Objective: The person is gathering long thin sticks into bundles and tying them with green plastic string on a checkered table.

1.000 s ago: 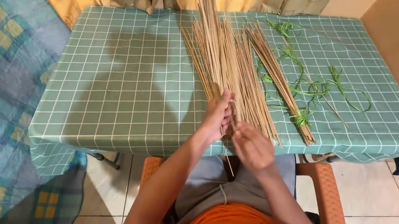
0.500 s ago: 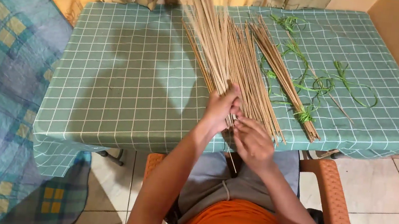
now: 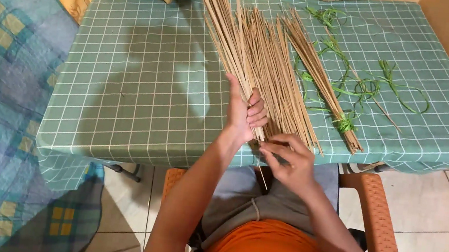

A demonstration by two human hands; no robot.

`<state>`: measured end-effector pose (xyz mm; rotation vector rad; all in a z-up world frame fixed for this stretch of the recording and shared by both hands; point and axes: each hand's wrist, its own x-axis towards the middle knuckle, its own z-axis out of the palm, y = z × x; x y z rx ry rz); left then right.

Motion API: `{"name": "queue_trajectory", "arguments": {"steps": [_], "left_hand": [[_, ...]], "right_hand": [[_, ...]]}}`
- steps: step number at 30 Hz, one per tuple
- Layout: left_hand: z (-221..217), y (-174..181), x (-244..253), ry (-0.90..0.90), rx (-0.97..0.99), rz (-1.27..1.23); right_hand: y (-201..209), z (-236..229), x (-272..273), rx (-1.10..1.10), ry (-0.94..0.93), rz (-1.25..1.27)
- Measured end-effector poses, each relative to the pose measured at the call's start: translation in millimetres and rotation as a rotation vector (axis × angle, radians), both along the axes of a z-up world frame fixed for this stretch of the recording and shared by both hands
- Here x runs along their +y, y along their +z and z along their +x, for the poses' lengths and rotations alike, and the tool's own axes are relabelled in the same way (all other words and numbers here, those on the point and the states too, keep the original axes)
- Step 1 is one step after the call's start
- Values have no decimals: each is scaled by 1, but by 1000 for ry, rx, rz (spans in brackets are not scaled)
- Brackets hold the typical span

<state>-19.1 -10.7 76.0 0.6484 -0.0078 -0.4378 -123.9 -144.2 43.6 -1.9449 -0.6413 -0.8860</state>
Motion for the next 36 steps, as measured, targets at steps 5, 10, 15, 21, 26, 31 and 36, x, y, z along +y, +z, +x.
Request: {"name": "queue_trajectory", "arguments": {"steps": [5, 10, 15, 21, 26, 31, 36], "left_hand": [[-1, -6, -1, 32, -2, -17], [-7, -21, -7, 2, 41, -58], [-6, -27, 1, -2, 38, 10], [-4, -44, -1, -48, -32, 28], [-7, -55, -1, -85, -58, 92], [-4, -58, 0, -112, -21, 92], [-14, -49, -1, -114, -73, 203]], "right_hand": [[2, -4, 8, 50, -127, -4], [-11, 0, 6, 57, -142, 3], [3, -8, 8, 198, 20, -18], [-26, -5, -1, 281, -81, 25], [-33, -3, 0, 215, -151, 32], [-22, -3, -2, 202, -85, 1], [-4, -3, 1, 206, 1, -41]]}}
